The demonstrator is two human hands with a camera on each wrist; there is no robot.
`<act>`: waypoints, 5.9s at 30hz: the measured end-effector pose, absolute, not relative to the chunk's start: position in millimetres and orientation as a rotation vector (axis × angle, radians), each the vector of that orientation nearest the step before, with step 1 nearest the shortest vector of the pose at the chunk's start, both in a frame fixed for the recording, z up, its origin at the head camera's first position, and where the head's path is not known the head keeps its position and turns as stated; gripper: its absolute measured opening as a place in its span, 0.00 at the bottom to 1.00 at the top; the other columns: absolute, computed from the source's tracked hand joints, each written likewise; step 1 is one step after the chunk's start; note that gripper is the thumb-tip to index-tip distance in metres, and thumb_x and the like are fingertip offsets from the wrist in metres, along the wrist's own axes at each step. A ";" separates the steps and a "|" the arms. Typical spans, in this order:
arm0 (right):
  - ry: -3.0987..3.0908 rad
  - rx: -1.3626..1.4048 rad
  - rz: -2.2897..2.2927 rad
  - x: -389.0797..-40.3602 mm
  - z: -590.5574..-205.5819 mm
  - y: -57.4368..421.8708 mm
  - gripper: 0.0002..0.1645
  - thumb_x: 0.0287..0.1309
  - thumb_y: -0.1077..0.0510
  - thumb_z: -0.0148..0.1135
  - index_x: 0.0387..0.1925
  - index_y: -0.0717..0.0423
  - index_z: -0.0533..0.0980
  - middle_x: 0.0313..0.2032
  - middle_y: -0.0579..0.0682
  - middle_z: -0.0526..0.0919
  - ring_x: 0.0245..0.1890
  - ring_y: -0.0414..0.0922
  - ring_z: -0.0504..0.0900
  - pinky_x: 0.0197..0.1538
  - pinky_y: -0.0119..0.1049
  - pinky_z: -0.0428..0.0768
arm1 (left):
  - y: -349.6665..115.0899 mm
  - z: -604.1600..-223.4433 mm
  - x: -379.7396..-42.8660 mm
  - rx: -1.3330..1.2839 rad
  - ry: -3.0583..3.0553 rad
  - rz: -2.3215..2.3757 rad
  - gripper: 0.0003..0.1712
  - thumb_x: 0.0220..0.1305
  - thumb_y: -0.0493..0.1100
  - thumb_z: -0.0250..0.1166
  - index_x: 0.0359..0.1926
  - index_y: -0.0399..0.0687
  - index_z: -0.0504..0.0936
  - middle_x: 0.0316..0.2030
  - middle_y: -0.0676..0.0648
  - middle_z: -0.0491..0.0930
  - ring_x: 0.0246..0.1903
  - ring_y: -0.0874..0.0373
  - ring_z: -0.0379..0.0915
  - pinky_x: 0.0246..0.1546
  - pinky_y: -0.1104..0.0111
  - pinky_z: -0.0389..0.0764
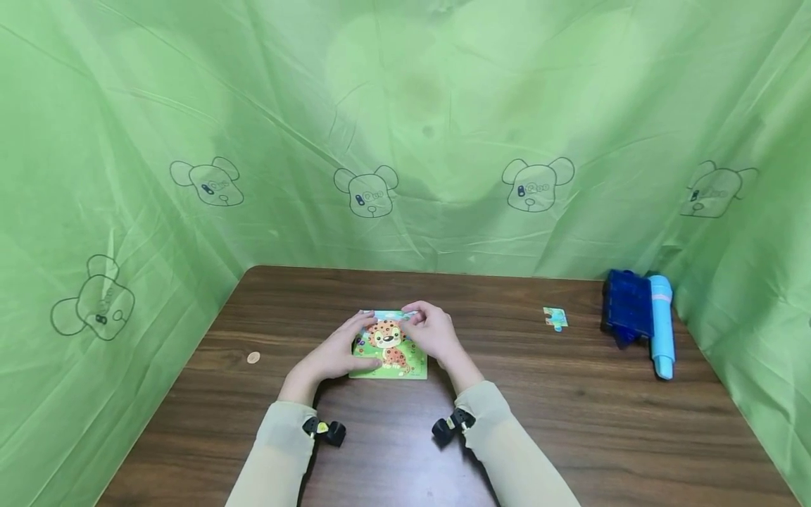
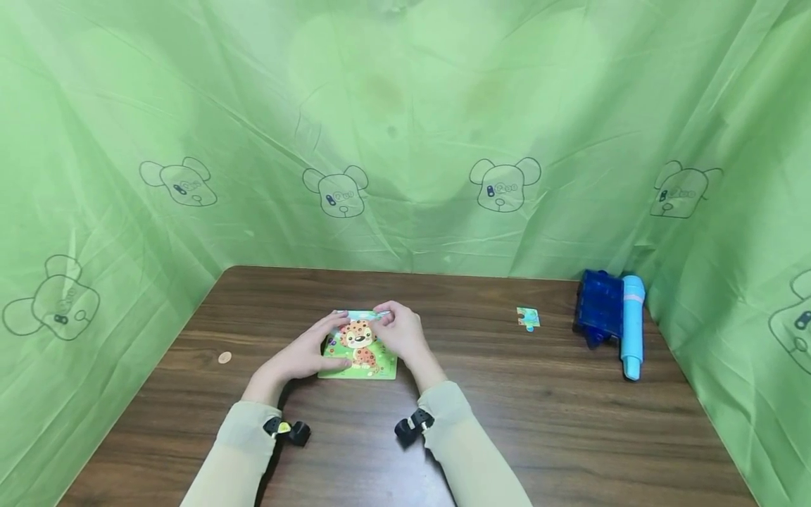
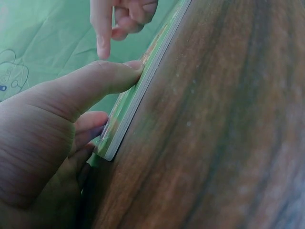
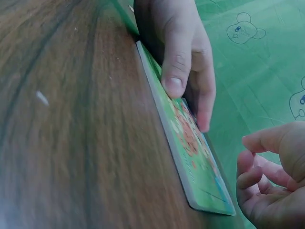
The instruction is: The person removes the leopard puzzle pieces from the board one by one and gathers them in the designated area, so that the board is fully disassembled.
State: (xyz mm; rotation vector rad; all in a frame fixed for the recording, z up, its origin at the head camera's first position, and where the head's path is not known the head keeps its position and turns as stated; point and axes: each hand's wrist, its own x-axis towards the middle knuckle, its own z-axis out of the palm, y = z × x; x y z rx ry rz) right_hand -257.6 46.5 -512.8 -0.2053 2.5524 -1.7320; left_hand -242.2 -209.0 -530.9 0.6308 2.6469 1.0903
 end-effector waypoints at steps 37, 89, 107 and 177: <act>2.403 -0.226 -1.659 -257.6 -524.9 48.2 0.23 0.68 0.64 0.72 0.63 0.67 0.83 0.31 0.47 0.84 0.27 0.38 0.81 0.28 0.29 0.77 | -207.6 -525.3 -239.3 0.617 2.618 1.126 0.56 0.62 0.56 0.82 0.83 0.43 0.66 0.86 0.45 0.55 0.87 0.44 0.41 0.82 0.39 0.52; 2.477 -0.139 -1.716 -260.7 -527.7 42.0 0.19 0.63 0.64 0.77 0.55 0.56 0.84 0.45 0.52 0.87 0.29 0.40 0.81 0.33 0.32 0.82 | -206.8 -527.5 -244.8 0.615 2.633 1.082 0.56 0.62 0.57 0.82 0.83 0.44 0.66 0.86 0.47 0.55 0.87 0.45 0.41 0.83 0.41 0.51; 2.516 -0.145 -1.724 -261.6 -527.0 43.0 0.19 0.56 0.65 0.82 0.48 0.57 0.84 0.42 0.53 0.87 0.24 0.39 0.82 0.27 0.32 0.81 | -204.8 -522.1 -242.6 0.608 2.623 1.093 0.56 0.62 0.57 0.82 0.83 0.44 0.66 0.86 0.46 0.55 0.87 0.45 0.40 0.83 0.40 0.51; 2.466 -0.119 -1.903 -262.0 -477.6 232.9 0.25 0.63 0.69 0.76 0.60 0.67 0.79 0.54 0.66 0.89 0.30 0.44 0.88 0.35 0.38 0.88 | -208.1 -531.8 -239.9 0.636 2.650 1.082 0.57 0.63 0.60 0.81 0.84 0.44 0.65 0.86 0.46 0.55 0.87 0.43 0.41 0.81 0.36 0.52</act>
